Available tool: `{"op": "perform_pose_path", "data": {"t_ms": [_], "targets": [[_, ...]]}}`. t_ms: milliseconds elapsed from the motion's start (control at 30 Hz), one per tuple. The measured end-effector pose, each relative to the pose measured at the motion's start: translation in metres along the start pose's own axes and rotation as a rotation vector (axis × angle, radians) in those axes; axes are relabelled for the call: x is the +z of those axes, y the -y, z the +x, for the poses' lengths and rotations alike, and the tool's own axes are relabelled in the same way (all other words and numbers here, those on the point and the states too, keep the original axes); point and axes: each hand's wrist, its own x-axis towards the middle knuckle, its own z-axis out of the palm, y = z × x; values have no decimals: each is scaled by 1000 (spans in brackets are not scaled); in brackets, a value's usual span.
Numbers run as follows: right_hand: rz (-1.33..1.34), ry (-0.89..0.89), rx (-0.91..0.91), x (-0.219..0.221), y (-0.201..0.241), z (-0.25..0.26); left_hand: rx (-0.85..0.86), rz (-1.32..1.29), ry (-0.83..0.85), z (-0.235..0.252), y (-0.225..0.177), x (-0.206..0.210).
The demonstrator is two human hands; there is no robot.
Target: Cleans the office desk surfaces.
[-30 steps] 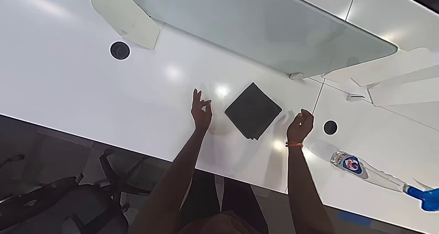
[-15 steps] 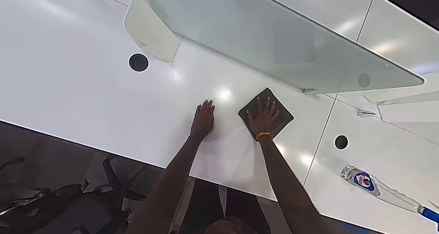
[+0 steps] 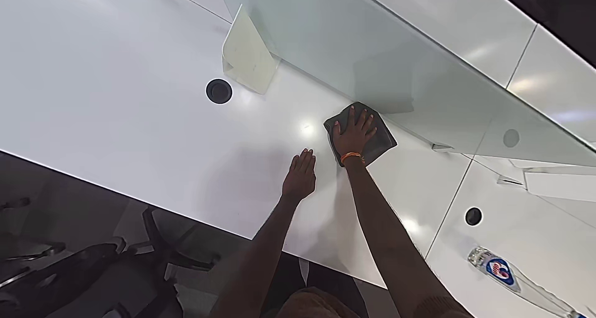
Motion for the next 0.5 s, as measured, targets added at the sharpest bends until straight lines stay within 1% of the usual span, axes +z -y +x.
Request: {"op": "perform_pose_path", "data": {"t_ms": [133, 233, 333, 433, 500], "targets": [[25, 20, -70, -7, 23, 3, 0, -24, -27, 1, 1, -1], [-18, 13, -161, -5, 33, 10, -2, -33, -31, 0, 1, 0], [-54, 39, -355, -2, 40, 3, -18, -66, -57, 0, 4, 3], [-42, 127, -597, -8, 40, -31, -38, -114, -123, -2, 4, 5], [-43, 175, -707, -6, 30, -52, -23, -88, -147, -4, 5, 7]]}}
